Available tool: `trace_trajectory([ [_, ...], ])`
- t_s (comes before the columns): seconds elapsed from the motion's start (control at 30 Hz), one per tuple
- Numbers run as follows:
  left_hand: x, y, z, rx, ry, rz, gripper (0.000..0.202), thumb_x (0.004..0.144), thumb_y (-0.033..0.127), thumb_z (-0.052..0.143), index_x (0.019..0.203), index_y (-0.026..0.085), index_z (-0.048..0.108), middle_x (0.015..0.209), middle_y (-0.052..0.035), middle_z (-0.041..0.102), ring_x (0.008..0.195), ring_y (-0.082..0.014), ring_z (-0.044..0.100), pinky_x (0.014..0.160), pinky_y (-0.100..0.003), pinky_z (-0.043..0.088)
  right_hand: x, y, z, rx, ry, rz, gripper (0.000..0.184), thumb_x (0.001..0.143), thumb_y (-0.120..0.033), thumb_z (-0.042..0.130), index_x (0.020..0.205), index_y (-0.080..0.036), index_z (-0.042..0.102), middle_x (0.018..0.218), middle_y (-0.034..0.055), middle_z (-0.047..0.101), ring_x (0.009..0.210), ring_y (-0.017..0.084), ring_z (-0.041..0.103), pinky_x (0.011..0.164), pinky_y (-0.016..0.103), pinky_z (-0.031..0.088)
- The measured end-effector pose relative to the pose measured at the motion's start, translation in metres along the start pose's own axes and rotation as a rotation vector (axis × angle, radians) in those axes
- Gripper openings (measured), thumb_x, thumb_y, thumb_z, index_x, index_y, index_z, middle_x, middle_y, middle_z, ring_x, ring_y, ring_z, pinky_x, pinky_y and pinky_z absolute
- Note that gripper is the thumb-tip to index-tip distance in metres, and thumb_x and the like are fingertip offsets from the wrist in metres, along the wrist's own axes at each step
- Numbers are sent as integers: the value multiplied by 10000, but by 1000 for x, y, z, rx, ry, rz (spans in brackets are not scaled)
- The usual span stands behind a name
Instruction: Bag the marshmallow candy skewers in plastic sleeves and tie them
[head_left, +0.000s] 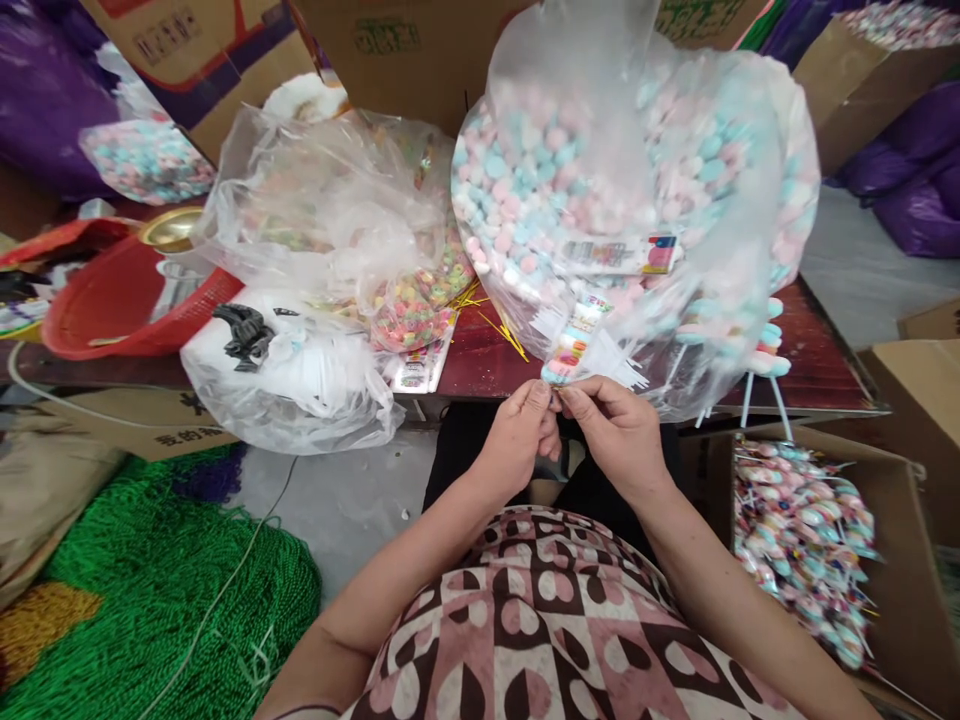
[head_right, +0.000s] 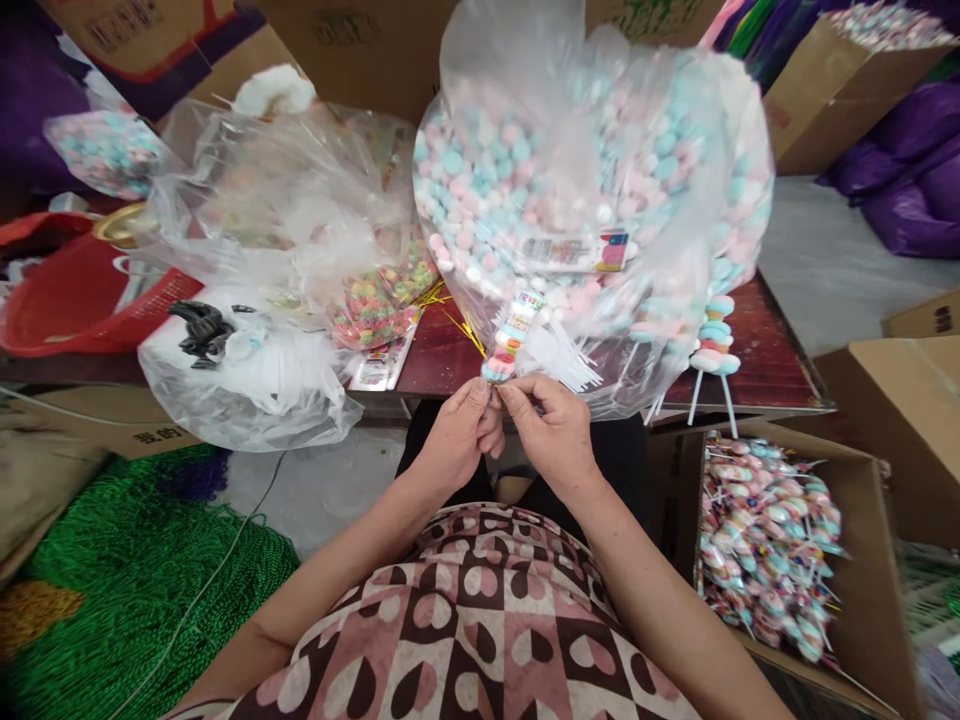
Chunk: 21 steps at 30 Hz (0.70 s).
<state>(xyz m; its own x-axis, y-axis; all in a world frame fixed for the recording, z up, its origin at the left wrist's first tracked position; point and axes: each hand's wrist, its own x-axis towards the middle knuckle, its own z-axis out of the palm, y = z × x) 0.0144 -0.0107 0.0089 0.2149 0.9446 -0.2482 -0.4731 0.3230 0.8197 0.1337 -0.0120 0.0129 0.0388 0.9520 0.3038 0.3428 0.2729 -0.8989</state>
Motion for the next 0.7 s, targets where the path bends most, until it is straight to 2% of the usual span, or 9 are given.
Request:
trace_trajectory([
  [0.1,-2,2,4,-24,-14,23,423,815,588,610,755,194,464,452,121,302,342,-48,305,368,-181,381,-3,-3,-2,-54,43,-118,126,894,-232,602,814,-201,693,764,18,724,697,150,666,678,276,519],
  [0.2,-3,1,6,58,-19,51,412,844,578,578,755,196,454,466,116,320,347,-49,322,373,-183,395,-5,-4,-6,-163,99,-252,126,892,-204,595,821,-213,698,775,22,731,724,160,675,698,283,517],
  [0.27,-4,-1,6,135,-26,77,407,865,575,552,757,195,451,480,112,332,356,-49,344,384,-181,405,-6,-4,-8,-180,118,-255,130,889,-201,591,811,-216,693,763,19,726,710,159,671,687,283,515],
  [0.43,-9,-2,8,186,-61,97,380,889,559,521,785,199,457,479,117,326,360,-51,338,403,-187,416,-11,-4,-10,-79,104,-140,116,887,-202,587,815,-195,678,735,11,702,661,144,650,671,277,517],
  [0.57,-13,3,11,232,-40,118,399,865,554,563,737,202,425,469,115,340,369,-49,355,422,-183,417,-13,-7,-12,-133,97,-219,99,886,-222,593,901,-197,688,804,30,715,704,155,655,671,278,514],
  [0.7,-18,7,13,214,-69,72,391,850,553,582,755,200,444,482,111,362,380,-58,377,441,-201,438,-13,-13,-19,-178,58,-280,107,891,-224,584,838,-207,675,754,22,701,676,150,647,650,269,506],
])
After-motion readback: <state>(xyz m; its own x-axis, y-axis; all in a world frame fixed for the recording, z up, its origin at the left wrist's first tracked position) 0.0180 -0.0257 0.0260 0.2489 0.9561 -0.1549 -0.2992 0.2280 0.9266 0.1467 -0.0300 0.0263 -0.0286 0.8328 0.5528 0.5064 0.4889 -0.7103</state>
